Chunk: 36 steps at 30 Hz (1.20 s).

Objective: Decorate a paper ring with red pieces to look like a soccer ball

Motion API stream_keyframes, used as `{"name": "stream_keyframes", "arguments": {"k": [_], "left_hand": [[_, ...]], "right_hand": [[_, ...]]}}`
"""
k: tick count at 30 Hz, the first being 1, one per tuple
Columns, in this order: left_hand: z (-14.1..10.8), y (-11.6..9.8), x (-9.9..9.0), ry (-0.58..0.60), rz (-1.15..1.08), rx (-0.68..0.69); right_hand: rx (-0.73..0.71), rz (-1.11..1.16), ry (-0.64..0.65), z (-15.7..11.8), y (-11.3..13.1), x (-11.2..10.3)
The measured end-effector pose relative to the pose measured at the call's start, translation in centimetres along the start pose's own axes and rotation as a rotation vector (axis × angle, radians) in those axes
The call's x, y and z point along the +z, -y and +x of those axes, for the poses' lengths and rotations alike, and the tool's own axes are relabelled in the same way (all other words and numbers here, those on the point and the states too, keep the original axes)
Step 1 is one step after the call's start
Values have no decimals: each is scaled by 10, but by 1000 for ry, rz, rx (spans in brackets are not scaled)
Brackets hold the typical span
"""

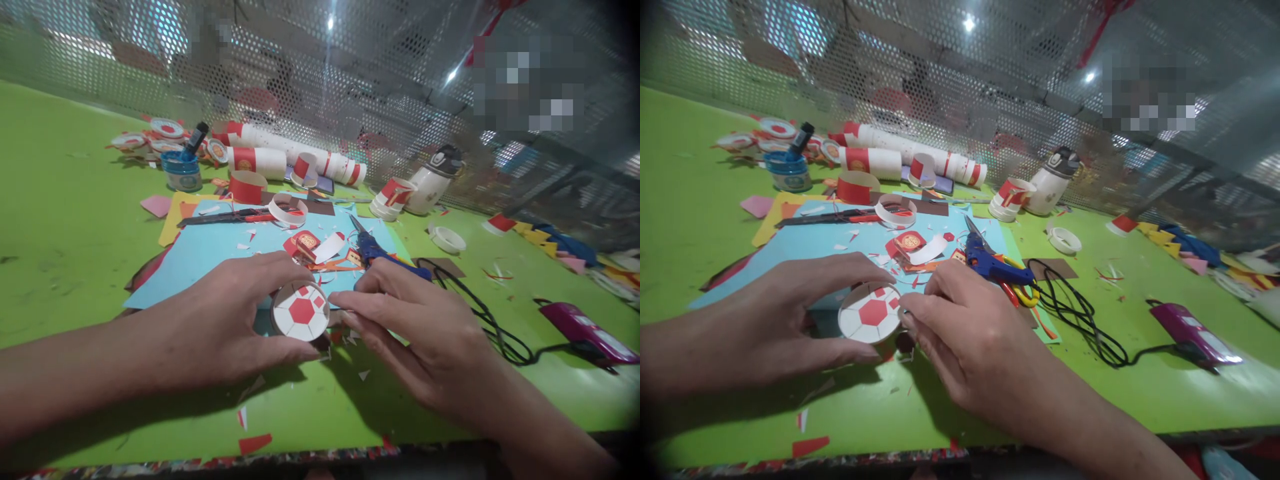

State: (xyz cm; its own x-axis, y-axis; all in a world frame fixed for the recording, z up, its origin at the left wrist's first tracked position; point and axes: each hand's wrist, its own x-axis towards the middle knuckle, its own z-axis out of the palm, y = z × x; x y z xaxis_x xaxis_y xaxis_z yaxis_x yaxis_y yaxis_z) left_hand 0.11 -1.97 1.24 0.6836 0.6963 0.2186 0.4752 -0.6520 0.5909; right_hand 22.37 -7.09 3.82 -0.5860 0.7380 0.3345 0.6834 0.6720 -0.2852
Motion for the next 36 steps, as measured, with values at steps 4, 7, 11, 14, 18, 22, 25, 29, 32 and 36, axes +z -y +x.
{"name": "stream_keyframes", "arguments": {"k": [4,7,11,14,18,22,25,29,32,36], "left_hand": [[-1,2,0,-12,18,24],[-2,4,-1,-23,28,48],[-2,4,-1,-38,38,70],[-2,3,-1,-36,35,82],[-2,3,0,-32,26,69],[-3,5,0,-34,41,90],[-4,7,2,-40,72,127],[-4,8,4,-33,104,144],[-3,7,5,-30,119,178],[-3,5,5,-10,137,186]], "right_hand": [[17,-12,41,-1,2,0],[23,-32,74,-2,2,2],[-5,-55,61,-3,3,4],[8,-51,63,-2,4,3],[11,-18,23,-2,5,1],[-17,10,-73,-2,4,5],[2,9,-85,-1,4,9],[3,-45,-101,2,6,12],[23,-97,-73,5,10,13],[37,-154,-5,9,13,16]]}}
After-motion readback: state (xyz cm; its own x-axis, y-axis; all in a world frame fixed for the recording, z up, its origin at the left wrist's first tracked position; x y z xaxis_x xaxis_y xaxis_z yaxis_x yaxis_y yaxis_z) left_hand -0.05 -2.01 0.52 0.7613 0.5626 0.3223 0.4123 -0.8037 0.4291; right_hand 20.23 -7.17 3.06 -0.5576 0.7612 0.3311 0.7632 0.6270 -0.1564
